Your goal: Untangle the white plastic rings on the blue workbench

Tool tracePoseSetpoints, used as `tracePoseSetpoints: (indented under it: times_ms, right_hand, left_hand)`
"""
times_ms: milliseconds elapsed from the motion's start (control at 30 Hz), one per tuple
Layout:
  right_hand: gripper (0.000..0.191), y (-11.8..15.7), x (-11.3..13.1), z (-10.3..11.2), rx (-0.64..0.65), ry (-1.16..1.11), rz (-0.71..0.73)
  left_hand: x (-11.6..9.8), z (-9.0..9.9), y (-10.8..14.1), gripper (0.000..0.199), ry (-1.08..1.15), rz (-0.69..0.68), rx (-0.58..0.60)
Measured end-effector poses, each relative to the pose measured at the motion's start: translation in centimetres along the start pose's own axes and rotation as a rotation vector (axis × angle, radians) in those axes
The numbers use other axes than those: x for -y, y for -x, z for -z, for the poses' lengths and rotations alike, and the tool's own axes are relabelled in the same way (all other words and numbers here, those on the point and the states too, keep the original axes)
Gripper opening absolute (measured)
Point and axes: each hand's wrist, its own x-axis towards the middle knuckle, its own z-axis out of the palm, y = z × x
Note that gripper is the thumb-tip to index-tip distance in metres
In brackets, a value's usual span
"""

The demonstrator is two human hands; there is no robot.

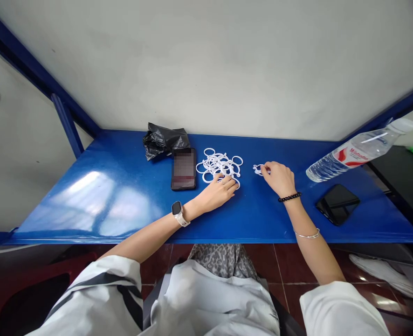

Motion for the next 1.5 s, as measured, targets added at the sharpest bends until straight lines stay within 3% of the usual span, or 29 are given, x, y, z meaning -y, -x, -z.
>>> tracePoseSetpoints:
  times_ms: [133, 300, 433, 533, 733, 900, 1100, 1200, 1333, 1500]
  right_hand:
    - [0.031, 0.1, 0.0, -0.3, 0.014, 0.027, 0.019]
    - [0.029, 0.0, -0.1, -0.5, -0.057, -0.198, 0.141]
    - [0.026, 0.3, 0.8, -0.2, 0.010, -0.551, 0.358]
    - [0.026, 0.8, 1.7, -0.2, 0.093, -0.796, 0.467]
    - [0.038, 1.4, 2.8, -1.6, 0.339, -1.138, 0.401]
    - [0.041, 1.8, 3.4, -2.1, 0.391, -1.351, 0.329]
    - [0.037, 2.4, 3.6, -1.7, 0.724, -1.420, 0.414]
    - [0.039, 2.6, 3.5, -1.6, 0.820, -1.425, 0.497]
    - [0.053, 2.9, 4.0, -1.9, 0.753, -1.483, 0.474]
    - [0.059, 3.4, 4.8, -2.1, 0.659, -1.461, 0.401]
  left_hand:
    - [0.2, 0.1, 0.0, 0.022, -0.015, 0.000, -0.016]
    - [0.3, 0.0, 0.0, 0.021, 0.142, 0.040, -0.094]
    - [0.5, 0.7, -0.1, 0.017, 0.576, 0.166, -0.267]
    - [0.8, 1.5, -0.1, 0.026, 0.970, 0.282, -0.351]
    - [0.9, 2.3, -0.1, 0.037, 1.554, 0.405, -0.354]
    - [0.5, 2.7, -0.2, 0.039, 1.672, 0.359, -0.191]
    - [0.1, 2.5, -0.4, 0.057, 1.626, 0.393, -0.018]
    - [-0.2, 2.4, -0.3, 0.059, 1.651, 0.385, 0.086]
    - [-0.5, 2.6, 0.0, 0.058, 1.693, 0.319, 0.140]
    - [-0.9, 2.6, 0.0, 0.057, 1.673, 0.228, 0.114]
